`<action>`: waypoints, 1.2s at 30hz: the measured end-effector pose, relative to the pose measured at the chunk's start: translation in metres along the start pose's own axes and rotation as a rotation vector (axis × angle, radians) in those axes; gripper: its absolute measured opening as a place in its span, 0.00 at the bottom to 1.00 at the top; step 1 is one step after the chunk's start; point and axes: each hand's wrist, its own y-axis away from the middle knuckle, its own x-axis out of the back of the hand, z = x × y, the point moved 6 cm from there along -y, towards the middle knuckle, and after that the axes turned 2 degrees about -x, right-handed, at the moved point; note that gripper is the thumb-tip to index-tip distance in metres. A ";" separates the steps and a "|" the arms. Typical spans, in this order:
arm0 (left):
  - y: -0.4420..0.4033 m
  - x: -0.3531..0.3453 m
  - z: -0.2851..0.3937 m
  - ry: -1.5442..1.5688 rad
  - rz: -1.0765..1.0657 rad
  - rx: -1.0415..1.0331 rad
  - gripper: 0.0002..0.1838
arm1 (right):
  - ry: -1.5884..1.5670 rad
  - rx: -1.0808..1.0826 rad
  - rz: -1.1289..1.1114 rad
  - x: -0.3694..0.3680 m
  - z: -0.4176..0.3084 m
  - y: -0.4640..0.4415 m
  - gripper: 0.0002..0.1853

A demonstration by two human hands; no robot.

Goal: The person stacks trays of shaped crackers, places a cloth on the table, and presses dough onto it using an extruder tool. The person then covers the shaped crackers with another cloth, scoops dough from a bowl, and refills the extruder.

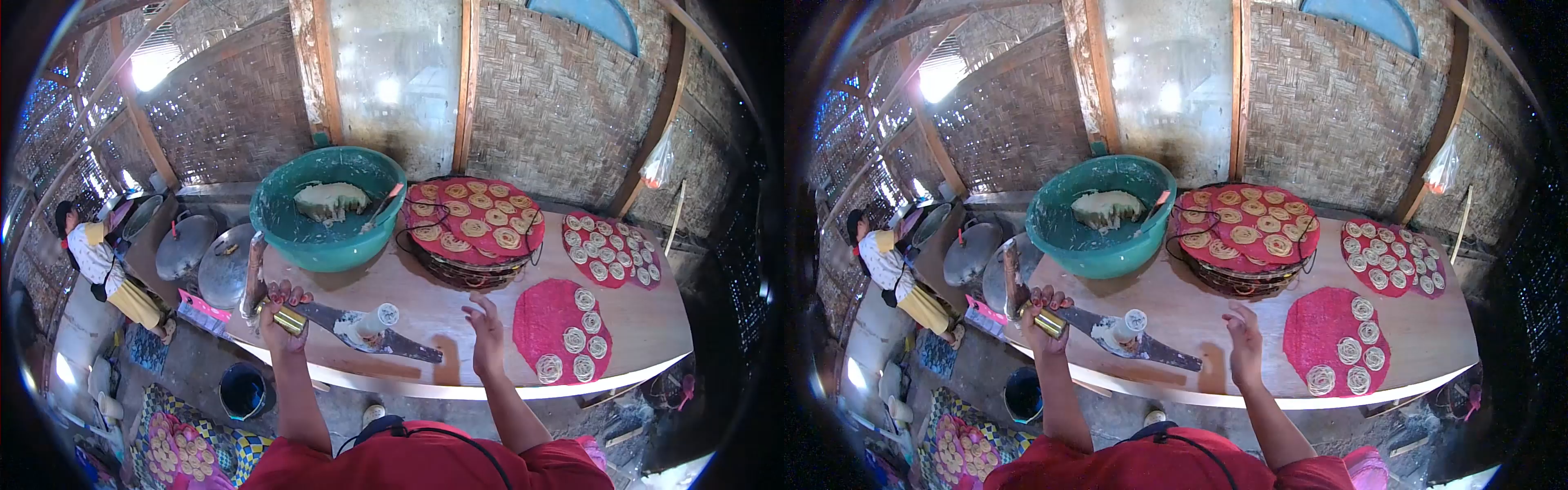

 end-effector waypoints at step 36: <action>-0.102 0.086 0.083 -1.620 -0.395 -0.404 0.34 | 2.132 0.233 -0.895 -0.292 0.111 -0.295 0.10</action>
